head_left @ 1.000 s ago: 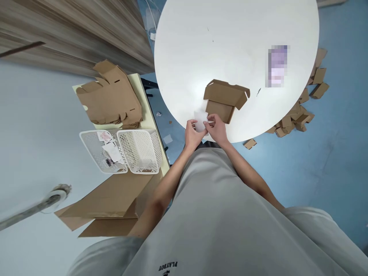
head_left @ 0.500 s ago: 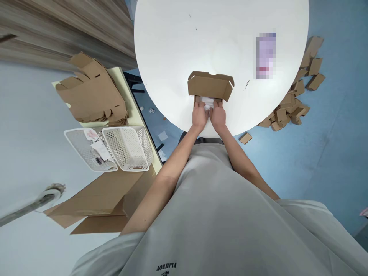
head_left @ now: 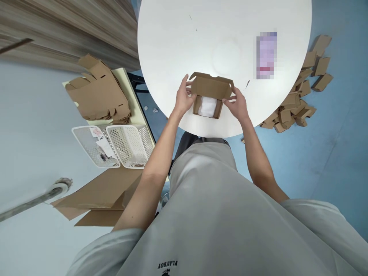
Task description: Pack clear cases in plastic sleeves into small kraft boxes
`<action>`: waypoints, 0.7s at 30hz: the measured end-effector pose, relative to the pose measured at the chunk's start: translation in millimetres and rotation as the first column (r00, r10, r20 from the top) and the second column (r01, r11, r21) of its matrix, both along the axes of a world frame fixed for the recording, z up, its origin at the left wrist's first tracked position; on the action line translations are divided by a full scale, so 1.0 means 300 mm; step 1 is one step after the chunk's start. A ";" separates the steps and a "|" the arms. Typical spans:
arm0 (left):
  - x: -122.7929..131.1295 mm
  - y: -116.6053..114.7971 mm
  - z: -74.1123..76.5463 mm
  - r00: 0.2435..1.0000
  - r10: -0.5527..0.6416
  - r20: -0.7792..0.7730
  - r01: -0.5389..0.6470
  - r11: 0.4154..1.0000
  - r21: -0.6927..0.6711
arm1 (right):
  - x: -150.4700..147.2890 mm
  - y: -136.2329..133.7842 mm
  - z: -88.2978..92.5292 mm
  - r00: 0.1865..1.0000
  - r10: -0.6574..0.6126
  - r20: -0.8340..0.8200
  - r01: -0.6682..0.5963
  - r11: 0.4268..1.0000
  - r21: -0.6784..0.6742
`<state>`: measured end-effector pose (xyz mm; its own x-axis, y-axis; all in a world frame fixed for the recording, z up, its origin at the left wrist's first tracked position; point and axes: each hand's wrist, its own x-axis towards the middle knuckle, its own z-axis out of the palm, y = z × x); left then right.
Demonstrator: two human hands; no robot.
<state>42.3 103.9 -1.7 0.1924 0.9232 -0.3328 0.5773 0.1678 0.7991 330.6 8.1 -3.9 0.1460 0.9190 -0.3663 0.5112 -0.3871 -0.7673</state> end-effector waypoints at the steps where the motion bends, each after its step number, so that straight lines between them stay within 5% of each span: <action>1: -0.002 0.002 0.003 0.999 -0.025 0.030 0.026 1.000 -0.013 | -0.009 0.010 -0.002 0.999 0.023 -0.036 -0.022 1.000 0.009; 4: -0.019 -0.064 0.036 0.996 -0.064 0.062 0.067 0.997 -0.033 | -0.047 -0.025 0.017 0.995 0.070 -0.071 -0.068 0.997 0.027; 8: -0.069 -0.265 0.062 0.985 -0.168 -0.050 0.167 0.986 -0.023 | -0.092 -0.188 0.052 0.983 0.178 0.038 -0.178 0.984 -0.005; 13: -0.097 -0.494 -0.013 0.918 -0.370 -0.145 0.342 0.922 -0.183 | -0.131 -0.374 0.028 0.902 0.398 0.168 -0.362 0.908 -0.211; 17: -0.065 -0.565 -0.062 0.913 -0.369 -0.173 0.328 0.917 -0.227 | -0.152 -0.422 0.003 0.896 0.407 0.180 -0.356 0.898 -0.260; 21: -0.025 -0.559 -0.021 0.960 -0.236 -0.148 0.210 0.963 -0.171 | -0.153 -0.398 0.042 0.941 0.321 0.111 -0.298 0.937 -0.184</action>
<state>34.8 -63.9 -8.0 0.3179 0.7987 -0.5108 0.7359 0.1319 0.6642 284.6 -111.4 8.5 -0.0771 0.8564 -0.5105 0.7210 -0.3058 -0.6218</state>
